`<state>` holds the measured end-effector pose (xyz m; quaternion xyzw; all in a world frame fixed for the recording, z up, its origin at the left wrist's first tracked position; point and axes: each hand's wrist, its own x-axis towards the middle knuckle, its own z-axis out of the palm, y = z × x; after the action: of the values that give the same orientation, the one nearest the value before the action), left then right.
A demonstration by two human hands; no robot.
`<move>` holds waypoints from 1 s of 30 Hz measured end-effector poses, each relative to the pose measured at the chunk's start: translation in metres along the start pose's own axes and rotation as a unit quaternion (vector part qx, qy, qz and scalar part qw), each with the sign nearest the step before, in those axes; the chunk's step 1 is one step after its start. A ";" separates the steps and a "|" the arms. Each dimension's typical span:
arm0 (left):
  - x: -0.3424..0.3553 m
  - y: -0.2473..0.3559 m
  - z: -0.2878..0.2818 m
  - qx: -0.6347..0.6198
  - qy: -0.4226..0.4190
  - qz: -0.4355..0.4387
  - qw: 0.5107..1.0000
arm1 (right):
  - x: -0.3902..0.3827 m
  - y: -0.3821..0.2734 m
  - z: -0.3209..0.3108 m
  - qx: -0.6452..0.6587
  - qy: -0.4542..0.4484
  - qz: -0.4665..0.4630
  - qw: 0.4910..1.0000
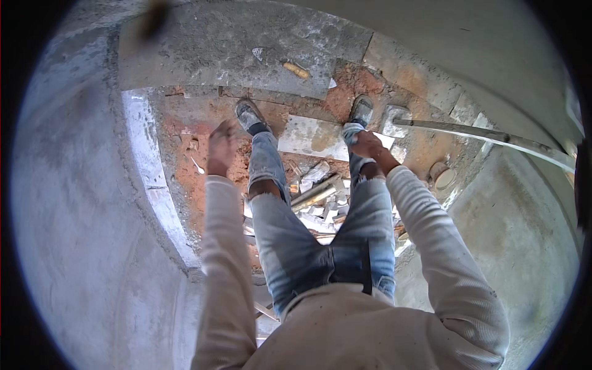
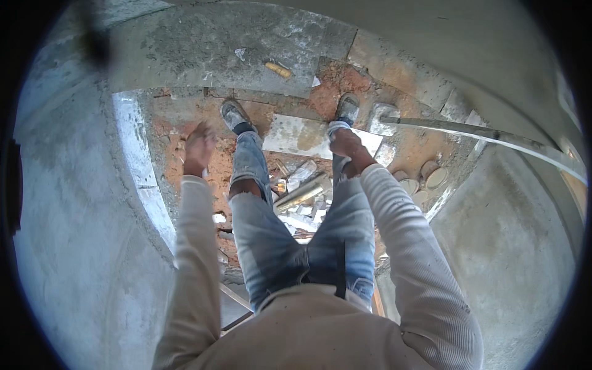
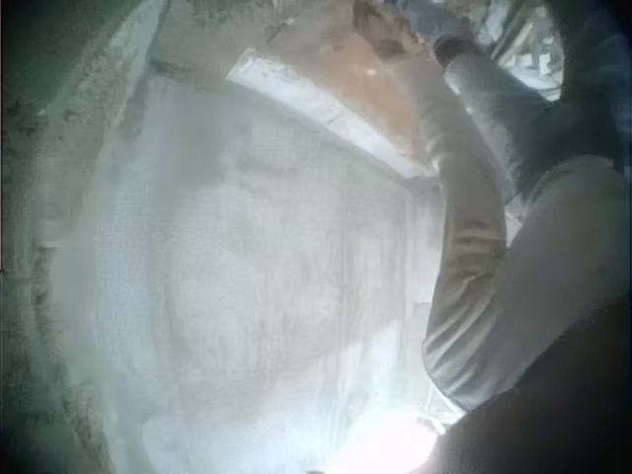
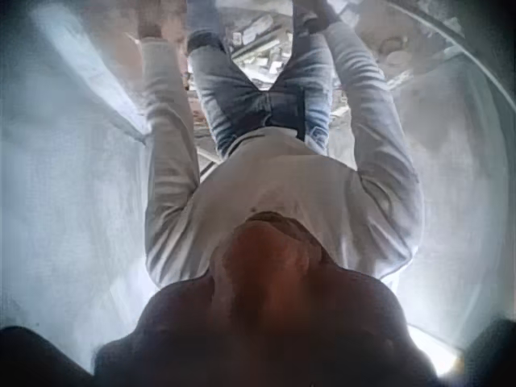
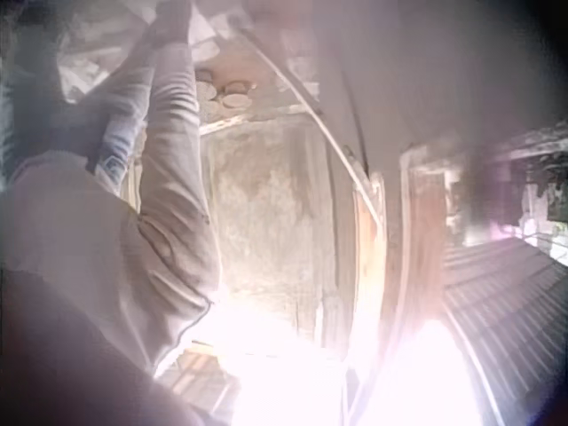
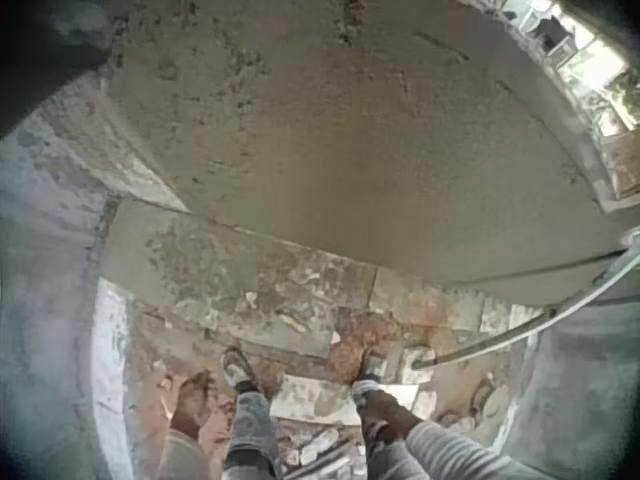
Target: Applying and smoothing wet plaster or cement on a wall using a long level and a trowel.
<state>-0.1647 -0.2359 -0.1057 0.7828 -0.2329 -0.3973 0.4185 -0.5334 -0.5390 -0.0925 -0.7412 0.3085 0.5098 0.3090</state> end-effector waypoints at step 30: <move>-0.063 -0.018 0.077 -0.086 -0.086 -0.411 0.903 | 0.162 -0.194 -0.036 0.581 0.212 -0.058 0.783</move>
<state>-0.2638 -0.2188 -0.1194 0.7327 0.1097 -0.6186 0.2617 -0.3162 -0.4696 -0.2071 -0.5271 0.5608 0.0448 0.6369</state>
